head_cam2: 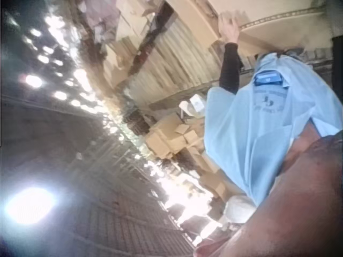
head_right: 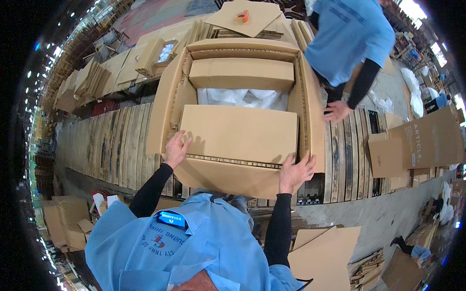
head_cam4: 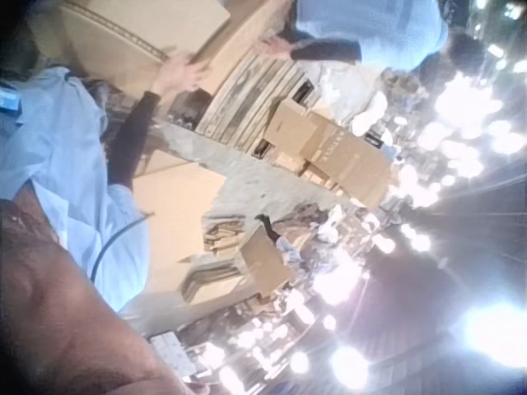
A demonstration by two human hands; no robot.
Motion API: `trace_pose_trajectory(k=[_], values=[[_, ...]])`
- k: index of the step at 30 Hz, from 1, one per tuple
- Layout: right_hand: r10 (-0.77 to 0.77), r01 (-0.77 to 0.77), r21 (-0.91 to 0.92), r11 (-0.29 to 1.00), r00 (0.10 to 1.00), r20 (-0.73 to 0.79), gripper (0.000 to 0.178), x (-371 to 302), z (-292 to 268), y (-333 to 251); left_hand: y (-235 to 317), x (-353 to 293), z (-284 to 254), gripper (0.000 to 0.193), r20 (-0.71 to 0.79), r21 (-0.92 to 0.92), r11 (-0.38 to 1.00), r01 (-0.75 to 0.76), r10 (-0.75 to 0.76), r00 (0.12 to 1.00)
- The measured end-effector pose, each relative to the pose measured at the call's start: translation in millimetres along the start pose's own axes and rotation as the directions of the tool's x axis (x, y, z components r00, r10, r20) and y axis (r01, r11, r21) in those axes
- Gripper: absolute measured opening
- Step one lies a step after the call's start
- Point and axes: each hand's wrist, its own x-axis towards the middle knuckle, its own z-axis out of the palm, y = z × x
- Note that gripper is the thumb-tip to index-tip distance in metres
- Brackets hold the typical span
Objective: The person assembles flat cardboard sheets into boxes on a wooden pallet. They fold the cardboard along pre-scored lines, insert dividers, and secure the structure with tape. Another worker assists by handing over materials and helping with folding.
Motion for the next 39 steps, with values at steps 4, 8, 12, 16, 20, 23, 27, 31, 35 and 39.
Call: trace_pose_trajectory(k=[4,8,12,16,20,23,27,31,35,39], values=[[-0.021,0.02,-0.037,0.999,1.0,-0.018,0.068,0.6,4.5,1.8,8.7,2.6,-4.6,0.037,0.082,-0.061,0.995,0.074,-0.069,0.994],[0.063,-0.054,-0.131,0.99,0.996,0.065,0.073,0.2,0.3,-5.4,9.9,0.2,-9.7,0.033,0.05,-0.126,0.986,0.11,-0.104,0.993],[0.059,-0.044,-0.202,0.978,0.996,0.069,0.076,-1.4,4.0,-3.6,8.0,1.8,-12.2,0.032,0.016,-0.151,0.985,0.08,-0.079,0.997],[0.031,-0.01,-0.243,0.97,0.996,0.084,0.071,1.8,-1.9,-4.4,5.2,3.9,-8.6,0.031,0.038,-0.206,0.977,0.05,-0.043,0.998],[0.007,0.011,-0.216,0.976,0.996,0.084,0.064,6.7,-0.1,-8.7,4.9,4.2,-10.0,0.031,0.131,-0.188,0.981,0.046,-0.021,0.991],[0.056,-0.049,-0.199,0.979,0.998,0.031,0.058,7.4,3.3,-3.7,5.3,7.3,-6.1,0.03,0.225,-0.178,0.984,0.03,0.011,0.974],[0.119,-0.12,-0.21,0.97,0.993,-0.019,0.052,5.6,2.2,-3.7,10.6,8.4,-3.4,0.026,0.317,-0.296,0.955,-0.002,0.1,0.943],[0.095,-0.101,-0.133,0.986,0.994,-0.054,0.05,7.2,5.2,-4.5,33.0,10.6,6.6,0.022,0.316,-0.495,0.867,-0.057,0.241,0.918],[0.113,-0.115,-0.049,0.992,0.993,-0.044,0.05,5.5,-2.2,-5.0,105.2,6.9,25.8,0.021,0.307,-0.583,0.797,-0.161,0.399,0.864],[0.121,-0.12,0.092,0.988,0.993,-0.001,0.051,7.5,-4.7,2.0,208.3,1.9,50.7,0.026,0.294,-0.622,0.726,-0.294,0.565,0.771]])
